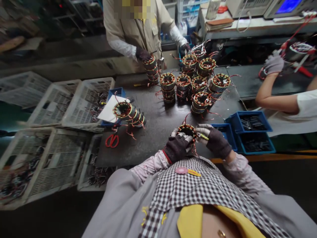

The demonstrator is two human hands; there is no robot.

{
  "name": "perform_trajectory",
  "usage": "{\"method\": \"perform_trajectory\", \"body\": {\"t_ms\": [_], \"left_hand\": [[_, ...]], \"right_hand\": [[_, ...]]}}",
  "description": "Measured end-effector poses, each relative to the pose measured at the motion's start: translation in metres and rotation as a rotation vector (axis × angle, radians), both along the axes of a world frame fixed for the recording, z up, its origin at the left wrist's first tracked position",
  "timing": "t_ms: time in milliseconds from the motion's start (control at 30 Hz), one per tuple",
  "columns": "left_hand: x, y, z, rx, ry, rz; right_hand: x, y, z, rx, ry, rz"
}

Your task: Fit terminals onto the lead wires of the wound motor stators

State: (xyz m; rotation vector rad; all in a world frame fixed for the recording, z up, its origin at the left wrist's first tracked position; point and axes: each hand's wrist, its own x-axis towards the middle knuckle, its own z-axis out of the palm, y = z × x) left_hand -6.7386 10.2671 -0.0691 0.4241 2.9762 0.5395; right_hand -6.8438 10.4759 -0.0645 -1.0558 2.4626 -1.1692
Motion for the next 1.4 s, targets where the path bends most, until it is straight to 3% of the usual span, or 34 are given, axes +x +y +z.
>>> {"method": "perform_trajectory", "body": {"t_ms": [100,167,233,300,400,467,533,600,667,733,833,900,967,1100,1200,1300,1400], "left_hand": [[-0.005,0.004,-0.003,0.028,-0.023,-0.013],[-0.01,0.008,-0.007,-0.012,-0.055,-0.014],[-0.013,0.013,-0.01,-0.051,-0.079,-0.022],[-0.013,0.016,-0.013,-0.068,-0.09,-0.031],[-0.012,0.018,-0.016,-0.066,-0.105,-0.024],[-0.01,0.016,-0.015,-0.03,-0.121,-0.013],[-0.009,0.01,-0.01,0.082,-0.105,0.025],[-0.012,0.004,-0.002,0.306,-0.05,0.128],[-0.02,-0.001,0.007,0.569,0.019,0.238],[-0.031,0.001,0.013,0.738,0.022,0.218],[-0.048,0.012,0.014,0.756,-0.068,0.099],[-0.054,0.02,0.012,0.735,-0.098,0.113],[-0.056,0.028,0.012,0.775,-0.121,0.145],[-0.056,0.038,0.014,1.004,-0.245,0.137],[-0.056,0.046,0.007,1.14,-0.24,0.27],[-0.055,0.054,-0.001,1.237,-0.229,0.373],[-0.055,0.06,0.001,1.312,-0.206,0.469]], "right_hand": [[0.006,0.012,0.004,0.276,0.306,0.212],[0.004,0.012,-0.003,0.307,0.347,0.251],[0.0,0.007,-0.015,0.194,0.262,0.206],[-0.003,-0.001,-0.029,0.009,0.031,0.114],[-0.002,-0.013,-0.043,-0.265,-0.394,-0.138],[0.001,-0.016,-0.045,-0.367,-0.537,-0.322],[0.004,-0.015,-0.04,-0.385,-0.573,-0.409],[0.007,-0.01,-0.03,-0.294,-0.553,-0.394],[0.009,-0.004,-0.018,-0.111,-0.434,-0.325],[0.009,-0.001,-0.01,0.099,-0.229,-0.248],[0.008,0.002,-0.007,0.283,-0.034,-0.212],[0.009,0.004,-0.008,0.334,-0.017,-0.217],[0.011,0.008,-0.007,0.354,-0.012,-0.239],[0.015,0.011,0.002,0.419,0.015,-0.287],[0.014,0.009,0.008,0.427,0.042,-0.284],[0.011,0.009,0.006,0.326,-0.014,-0.28],[0.009,0.015,0.001,0.069,-0.168,-0.255]]}}
